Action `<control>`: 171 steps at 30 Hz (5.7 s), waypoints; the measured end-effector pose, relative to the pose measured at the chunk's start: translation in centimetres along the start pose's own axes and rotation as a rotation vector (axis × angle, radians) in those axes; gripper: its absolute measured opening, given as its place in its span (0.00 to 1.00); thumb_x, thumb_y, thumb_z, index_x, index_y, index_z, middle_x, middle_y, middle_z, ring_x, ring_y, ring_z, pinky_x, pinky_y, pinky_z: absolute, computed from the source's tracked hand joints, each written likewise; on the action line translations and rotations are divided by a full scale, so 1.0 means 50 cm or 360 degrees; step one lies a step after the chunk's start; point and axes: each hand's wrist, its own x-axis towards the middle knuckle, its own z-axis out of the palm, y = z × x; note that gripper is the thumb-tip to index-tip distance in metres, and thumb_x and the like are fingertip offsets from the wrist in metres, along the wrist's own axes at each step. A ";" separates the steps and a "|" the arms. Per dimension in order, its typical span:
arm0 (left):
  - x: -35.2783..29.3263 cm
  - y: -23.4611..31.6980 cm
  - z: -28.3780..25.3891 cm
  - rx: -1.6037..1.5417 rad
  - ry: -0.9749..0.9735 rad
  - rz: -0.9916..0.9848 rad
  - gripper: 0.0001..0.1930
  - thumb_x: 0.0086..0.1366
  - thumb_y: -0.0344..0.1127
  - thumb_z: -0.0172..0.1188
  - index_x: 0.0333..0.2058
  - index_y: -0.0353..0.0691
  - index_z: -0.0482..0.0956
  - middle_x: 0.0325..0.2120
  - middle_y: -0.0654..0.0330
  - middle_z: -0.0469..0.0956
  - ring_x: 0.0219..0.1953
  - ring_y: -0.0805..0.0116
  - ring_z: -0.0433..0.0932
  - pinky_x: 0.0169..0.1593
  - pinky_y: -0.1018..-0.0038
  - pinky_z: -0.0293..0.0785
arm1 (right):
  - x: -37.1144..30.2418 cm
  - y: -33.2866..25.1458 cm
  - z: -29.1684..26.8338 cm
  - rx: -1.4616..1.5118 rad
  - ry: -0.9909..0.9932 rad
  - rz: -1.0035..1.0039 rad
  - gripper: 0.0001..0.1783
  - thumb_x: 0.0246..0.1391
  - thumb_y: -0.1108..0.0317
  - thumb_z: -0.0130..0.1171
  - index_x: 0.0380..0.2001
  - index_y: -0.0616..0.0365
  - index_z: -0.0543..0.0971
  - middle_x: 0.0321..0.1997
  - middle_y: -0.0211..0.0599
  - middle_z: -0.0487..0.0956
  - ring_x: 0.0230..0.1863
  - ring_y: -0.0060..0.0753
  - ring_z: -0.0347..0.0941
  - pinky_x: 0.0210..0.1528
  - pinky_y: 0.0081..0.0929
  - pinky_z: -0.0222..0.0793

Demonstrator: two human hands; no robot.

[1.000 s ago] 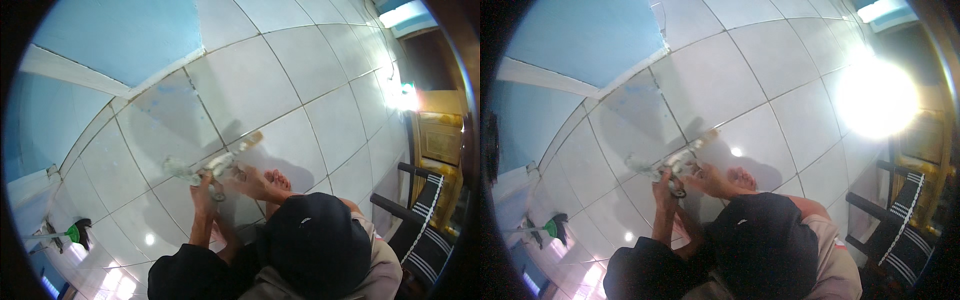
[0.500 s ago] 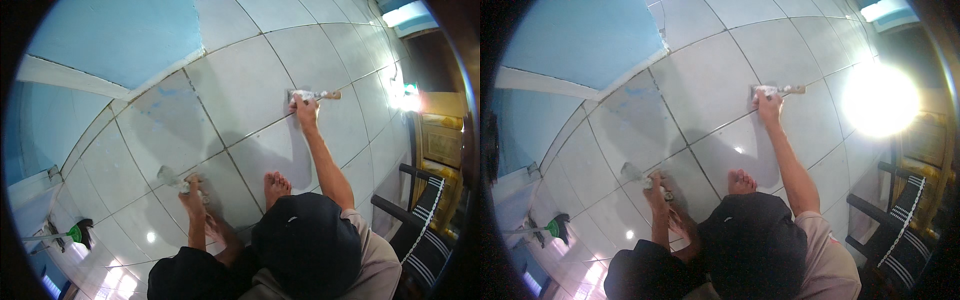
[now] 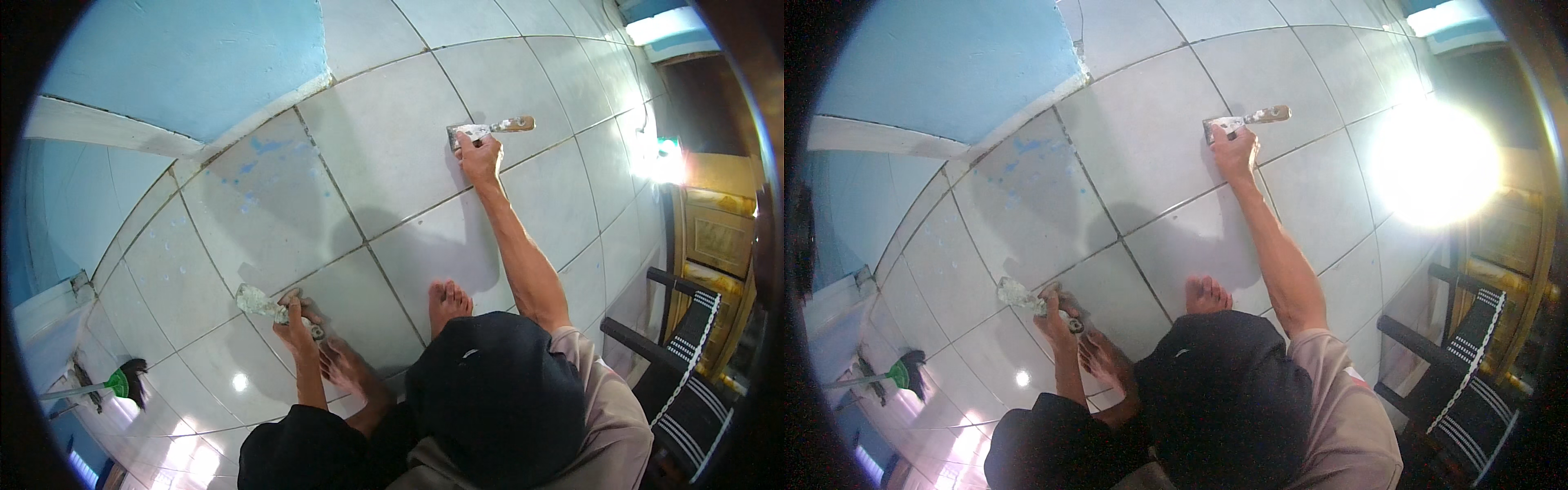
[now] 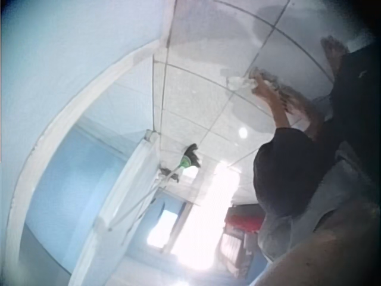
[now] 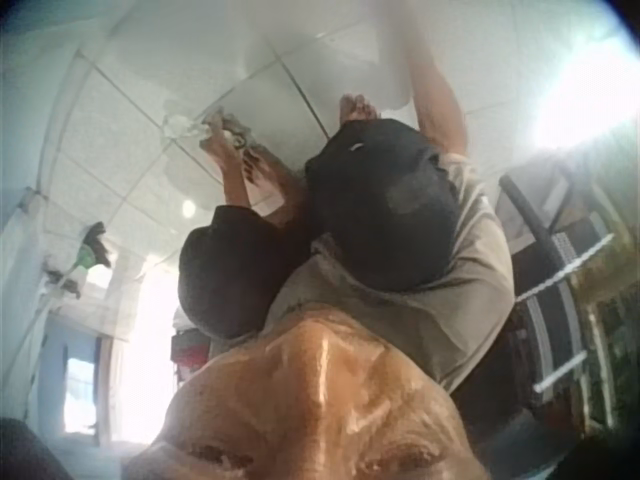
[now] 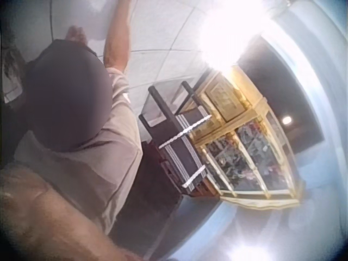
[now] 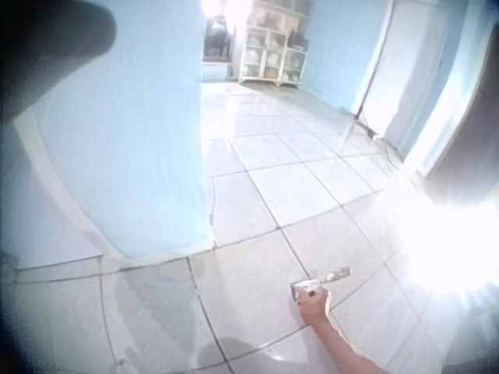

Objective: The person applies grout to the gaps between white floor tiles using a small trowel and wipes excess material with a cloth. The person works methodically along the tile seams, smoothing the grout and cleaning the tile surfaces.

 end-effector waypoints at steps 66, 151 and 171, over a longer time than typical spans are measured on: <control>-0.002 -0.031 0.006 0.0127 -0.0007 0.0088 0.13 0.68 0.29 0.56 0.47 0.28 0.79 0.28 0.56 0.80 0.21 0.70 0.75 0.30 0.75 0.71 | -0.019 -0.044 0.149 0.0061 -0.0241 -0.0278 0.21 0.58 0.59 0.64 0.19 0.65 0.77 0.15 0.44 0.77 0.16 0.31 0.76 0.23 0.38 0.72; 0.002 -0.027 -0.009 0.0170 -0.0179 0.0124 0.15 0.68 0.30 0.56 0.50 0.28 0.80 0.27 0.59 0.78 0.20 0.74 0.74 0.27 0.78 0.69 | -0.125 -0.101 0.174 -0.0061 -0.0425 -0.0619 0.21 0.57 0.60 0.63 0.22 0.70 0.79 0.17 0.53 0.75 0.19 0.33 0.75 0.25 0.39 0.71; 0.006 -0.007 -0.013 0.0372 -0.0305 0.0108 0.15 0.68 0.32 0.56 0.49 0.29 0.80 0.24 0.61 0.77 0.21 0.72 0.75 0.27 0.73 0.72 | -0.240 -0.081 0.189 0.0082 -0.0589 -0.0602 0.22 0.59 0.58 0.64 0.19 0.67 0.78 0.17 0.51 0.77 0.19 0.36 0.74 0.25 0.38 0.69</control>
